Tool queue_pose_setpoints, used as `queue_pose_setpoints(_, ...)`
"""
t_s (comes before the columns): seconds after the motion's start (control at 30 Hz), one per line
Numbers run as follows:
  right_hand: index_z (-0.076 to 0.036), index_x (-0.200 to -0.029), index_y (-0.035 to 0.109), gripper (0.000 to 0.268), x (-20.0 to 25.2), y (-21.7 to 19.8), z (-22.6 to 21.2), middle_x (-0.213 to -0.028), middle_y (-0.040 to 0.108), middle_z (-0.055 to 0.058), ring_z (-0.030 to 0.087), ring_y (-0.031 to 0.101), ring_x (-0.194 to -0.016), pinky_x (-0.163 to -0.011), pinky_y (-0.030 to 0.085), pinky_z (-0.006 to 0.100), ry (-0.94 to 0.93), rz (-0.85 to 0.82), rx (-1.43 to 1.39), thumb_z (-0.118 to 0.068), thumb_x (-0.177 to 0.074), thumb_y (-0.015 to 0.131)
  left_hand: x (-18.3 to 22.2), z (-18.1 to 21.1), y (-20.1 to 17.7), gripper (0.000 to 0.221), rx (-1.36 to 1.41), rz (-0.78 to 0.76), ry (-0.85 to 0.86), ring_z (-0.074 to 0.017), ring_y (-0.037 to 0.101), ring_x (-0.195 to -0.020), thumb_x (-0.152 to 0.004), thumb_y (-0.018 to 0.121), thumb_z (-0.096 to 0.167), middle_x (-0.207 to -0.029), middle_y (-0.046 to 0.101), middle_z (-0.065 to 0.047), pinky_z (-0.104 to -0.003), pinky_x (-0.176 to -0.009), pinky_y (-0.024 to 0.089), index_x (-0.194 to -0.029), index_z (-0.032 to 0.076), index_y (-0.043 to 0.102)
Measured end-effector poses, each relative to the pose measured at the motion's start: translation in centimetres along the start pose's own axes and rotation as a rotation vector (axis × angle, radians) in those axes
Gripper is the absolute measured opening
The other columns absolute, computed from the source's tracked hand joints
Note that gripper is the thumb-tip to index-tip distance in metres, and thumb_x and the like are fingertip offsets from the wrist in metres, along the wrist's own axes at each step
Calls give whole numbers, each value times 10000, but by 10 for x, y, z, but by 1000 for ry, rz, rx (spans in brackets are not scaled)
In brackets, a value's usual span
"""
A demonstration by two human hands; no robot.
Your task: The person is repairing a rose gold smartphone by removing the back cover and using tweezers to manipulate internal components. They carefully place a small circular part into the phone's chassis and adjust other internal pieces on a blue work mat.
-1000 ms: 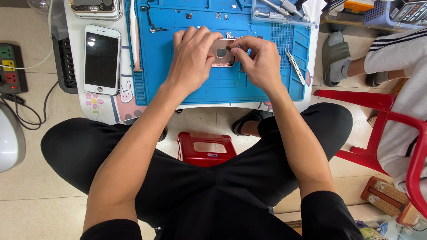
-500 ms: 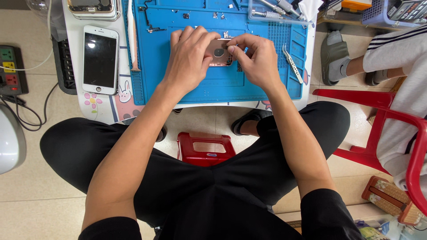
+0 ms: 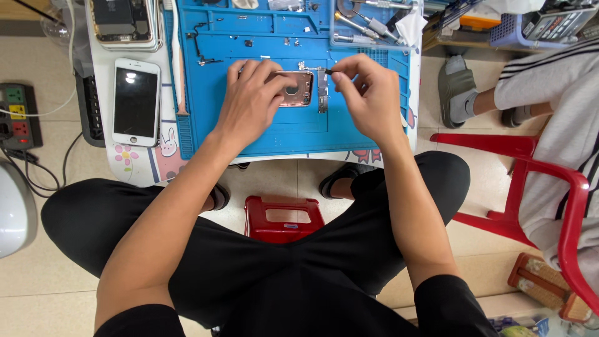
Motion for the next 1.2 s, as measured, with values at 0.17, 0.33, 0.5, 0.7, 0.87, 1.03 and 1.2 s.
queue_pose_setpoints(0.17,-81,-1055,748,119,0,-5,6,-767,739,91,228,608,-542,-500,457,309,-87,46,-14,28,-1019,721,2,-5,7,284,11,-48,-36,-215,561,-1151,-895,844,73,-1130,630,-5,-501,-1119,332,-1137,191,752)
queue_pose_setpoints(0.33,-99,-1042,757,133,2,-18,30,-760,740,70,189,602,-548,-520,475,289,25,74,-20,18,-1006,707,1,-14,19,281,28,-104,-85,-200,570,-1156,-887,832,83,-1113,633,10,-499,-1136,331,-1134,197,759)
queue_pose_setpoints(0.5,-103,-1038,758,126,12,-33,38,-760,740,73,197,604,-550,-526,487,299,58,120,1,9,-1009,708,5,-12,23,245,-10,-79,-59,-191,575,-1135,-874,841,100,-1088,609,39,-492,-1139,344,-1064,218,739)
queue_pose_setpoints(0.7,-98,-1045,770,135,20,-50,18,-766,739,75,204,615,-562,-533,499,305,26,142,44,20,-1004,719,6,-10,20,228,-1,-49,-57,-188,581,-1151,-920,818,113,-1098,604,43,-497,-1156,342,-1088,225,712)
queue_pose_setpoints(0.87,-79,-1053,784,149,26,-51,3,-795,750,88,206,614,-563,-554,510,290,10,156,13,47,-1013,714,13,-5,9,174,-19,-21,-31,-186,583,-1173,-921,825,109,-1175,642,46,-492,-1156,350,-1042,221,769)
queue_pose_setpoints(1.03,-116,-1052,773,163,32,-51,-2,-774,740,51,204,625,-551,-512,494,306,-18,153,85,26,-978,742,10,-5,9,238,-11,10,-23,-186,597,-1195,-930,820,109,-1229,668,52,-489,-1166,352,-1119,249,787)
queue_pose_setpoints(1.2,-111,-1039,778,160,39,-54,-24,-783,747,52,223,655,-570,-534,525,314,-21,123,161,30,-977,735,10,-1,7,253,-15,13,-27,-186,608,-1187,-931,828,95,-1223,672,50,-485,-1167,354,-1135,241,796)
Point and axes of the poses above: each hand's wrist, its own x-axis away from the middle knuckle, its own y-axis out of the palm, z = x × y, the point moved 10 cm from there along -x, towards the middle knuckle
